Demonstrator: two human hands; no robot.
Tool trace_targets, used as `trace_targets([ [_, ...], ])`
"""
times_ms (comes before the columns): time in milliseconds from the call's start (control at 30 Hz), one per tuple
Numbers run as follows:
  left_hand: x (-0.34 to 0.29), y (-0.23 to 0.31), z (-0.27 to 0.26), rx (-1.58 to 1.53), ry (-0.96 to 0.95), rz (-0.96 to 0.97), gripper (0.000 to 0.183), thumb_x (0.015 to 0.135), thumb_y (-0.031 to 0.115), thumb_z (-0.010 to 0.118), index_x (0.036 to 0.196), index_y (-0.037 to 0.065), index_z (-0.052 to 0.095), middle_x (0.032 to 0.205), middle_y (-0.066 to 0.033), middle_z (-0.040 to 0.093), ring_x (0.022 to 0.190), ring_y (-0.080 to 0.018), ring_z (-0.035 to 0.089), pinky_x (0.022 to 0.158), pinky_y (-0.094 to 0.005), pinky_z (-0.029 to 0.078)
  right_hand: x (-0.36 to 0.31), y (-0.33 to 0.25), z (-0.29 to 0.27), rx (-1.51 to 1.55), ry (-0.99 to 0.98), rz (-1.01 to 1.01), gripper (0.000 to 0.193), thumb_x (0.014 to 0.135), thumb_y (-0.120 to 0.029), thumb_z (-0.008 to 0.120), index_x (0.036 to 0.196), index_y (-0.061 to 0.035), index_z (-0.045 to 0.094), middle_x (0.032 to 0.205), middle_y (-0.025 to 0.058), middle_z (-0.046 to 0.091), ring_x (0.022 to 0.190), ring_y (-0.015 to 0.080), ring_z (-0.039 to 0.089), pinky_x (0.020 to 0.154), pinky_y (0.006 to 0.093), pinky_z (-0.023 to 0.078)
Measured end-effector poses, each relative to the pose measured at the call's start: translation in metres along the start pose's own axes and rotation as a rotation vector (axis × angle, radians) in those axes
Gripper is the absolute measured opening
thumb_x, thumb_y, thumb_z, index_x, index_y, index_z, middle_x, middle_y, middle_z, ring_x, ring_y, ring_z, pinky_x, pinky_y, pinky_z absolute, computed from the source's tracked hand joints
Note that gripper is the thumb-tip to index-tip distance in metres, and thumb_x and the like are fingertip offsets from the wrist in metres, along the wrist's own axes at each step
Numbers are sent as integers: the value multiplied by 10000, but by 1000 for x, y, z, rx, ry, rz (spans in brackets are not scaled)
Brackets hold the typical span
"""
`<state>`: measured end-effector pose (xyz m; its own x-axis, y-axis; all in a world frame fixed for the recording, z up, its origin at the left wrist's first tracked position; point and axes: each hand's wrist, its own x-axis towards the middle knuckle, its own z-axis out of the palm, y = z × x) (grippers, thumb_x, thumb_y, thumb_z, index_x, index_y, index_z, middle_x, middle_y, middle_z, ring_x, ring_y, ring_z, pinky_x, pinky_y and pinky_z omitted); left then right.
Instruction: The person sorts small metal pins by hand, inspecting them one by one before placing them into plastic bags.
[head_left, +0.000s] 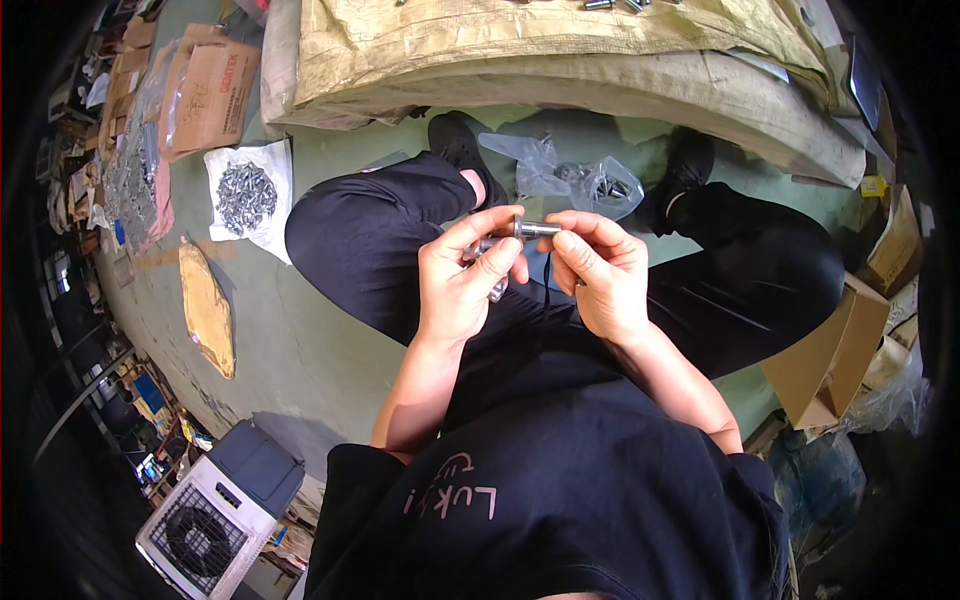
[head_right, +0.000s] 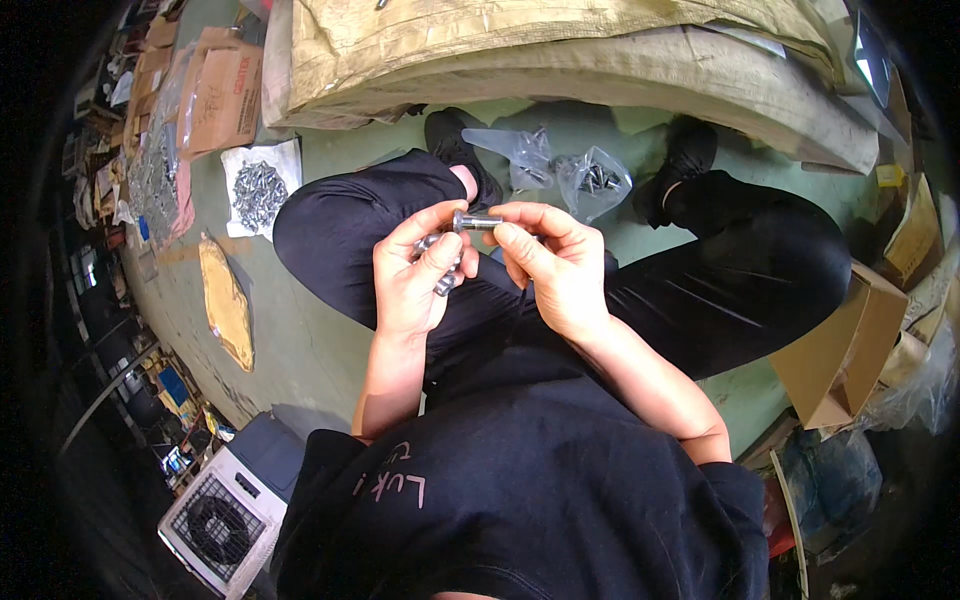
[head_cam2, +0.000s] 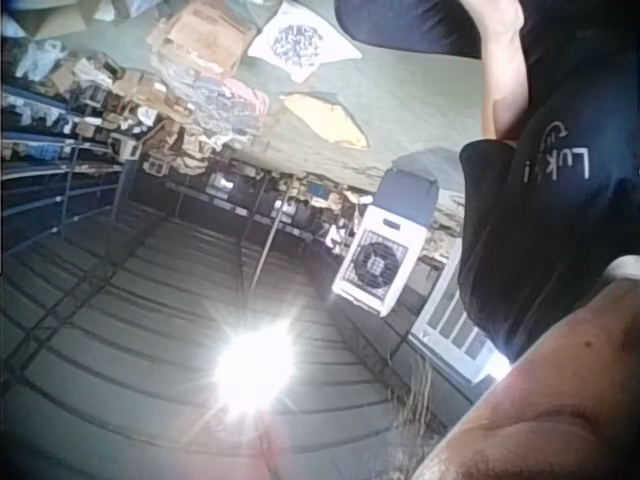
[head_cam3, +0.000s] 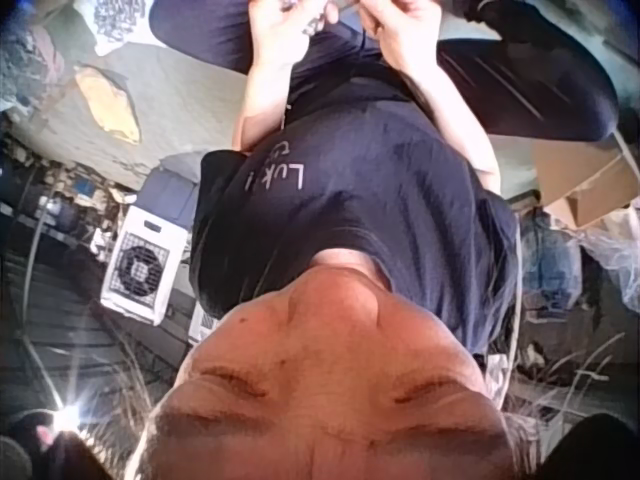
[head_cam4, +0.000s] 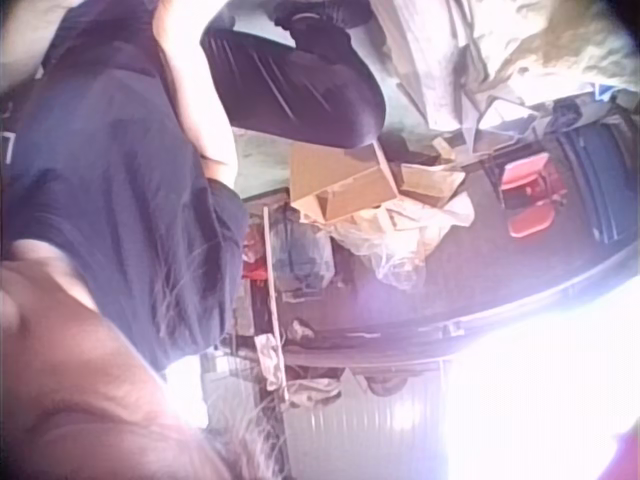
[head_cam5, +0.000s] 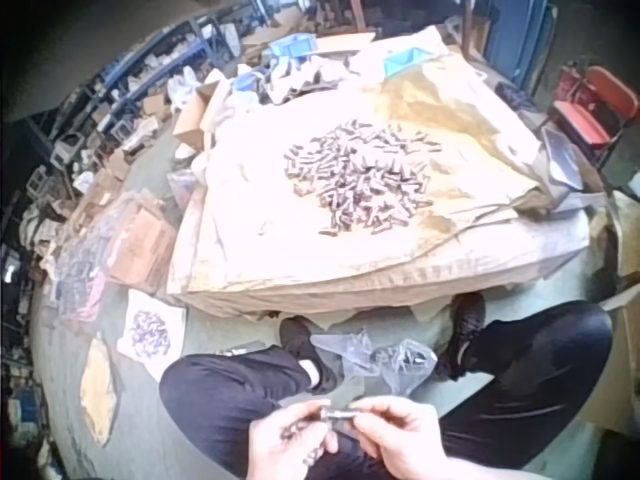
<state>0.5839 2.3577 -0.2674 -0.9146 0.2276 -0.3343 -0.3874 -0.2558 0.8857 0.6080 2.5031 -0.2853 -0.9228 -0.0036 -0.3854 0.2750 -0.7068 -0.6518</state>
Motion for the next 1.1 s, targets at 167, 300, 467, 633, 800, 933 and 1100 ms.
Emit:
trace_targets([
  [167,-1,2,-1,-56,-10,-26,279,796,16,587,1070,-24,554,840,-58,581,617,-111,561,537,-199,440,-1,2,-1,-42,-7,-37,184,805,-22,571,980,36,578,742,83,594,491,62,417,429,191,328],
  [300,-2,4,0,-57,-13,-26,271,802,23,581,1068,-25,555,831,-59,579,614,-113,561,537,-204,442,-2,1,-3,-81,-29,-43,195,803,-17,570,991,38,566,771,111,600,500,72,417,433,203,329],
  [467,0,4,1,-70,-14,-66,268,812,47,575,1069,-25,552,779,-62,579,600,-110,556,532,-202,436,-3,-2,-1,-147,-21,-64,190,799,-19,579,977,43,564,770,103,600,508,69,422,440,199,336],
  [633,3,5,1,-80,-21,-94,264,815,65,576,1063,-24,553,735,-54,576,588,-105,551,527,-197,427,-2,-8,4,-234,-9,-114,186,796,-12,580,972,45,562,761,88,597,513,64,423,446,191,340],
  [800,0,8,-14,-57,-48,-69,303,798,141,609,1039,-32,546,734,-59,580,585,-110,552,458,-177,385,-1,-7,13,-215,-32,-55,171,789,-15,591,955,22,594,762,8,574,553,24,427,481,158,337],
  [933,-11,45,-45,-280,0,37,275,808,151,588,1014,-24,539,706,-66,562,539,-114,510,455,-200,368,2,-9,11,-124,9,-35,210,835,-69,531,1018,32,550,738,65,571,499,36,401,453,176,318],
  [1100,-43,95,-146,-507,384,339,164,834,154,551,917,12,550,732,-47,555,560,-131,515,423,-204,364,10,0,3,-151,61,42,198,862,-127,514,988,16,567,721,52,536,471,50,376,418,193,295],
])
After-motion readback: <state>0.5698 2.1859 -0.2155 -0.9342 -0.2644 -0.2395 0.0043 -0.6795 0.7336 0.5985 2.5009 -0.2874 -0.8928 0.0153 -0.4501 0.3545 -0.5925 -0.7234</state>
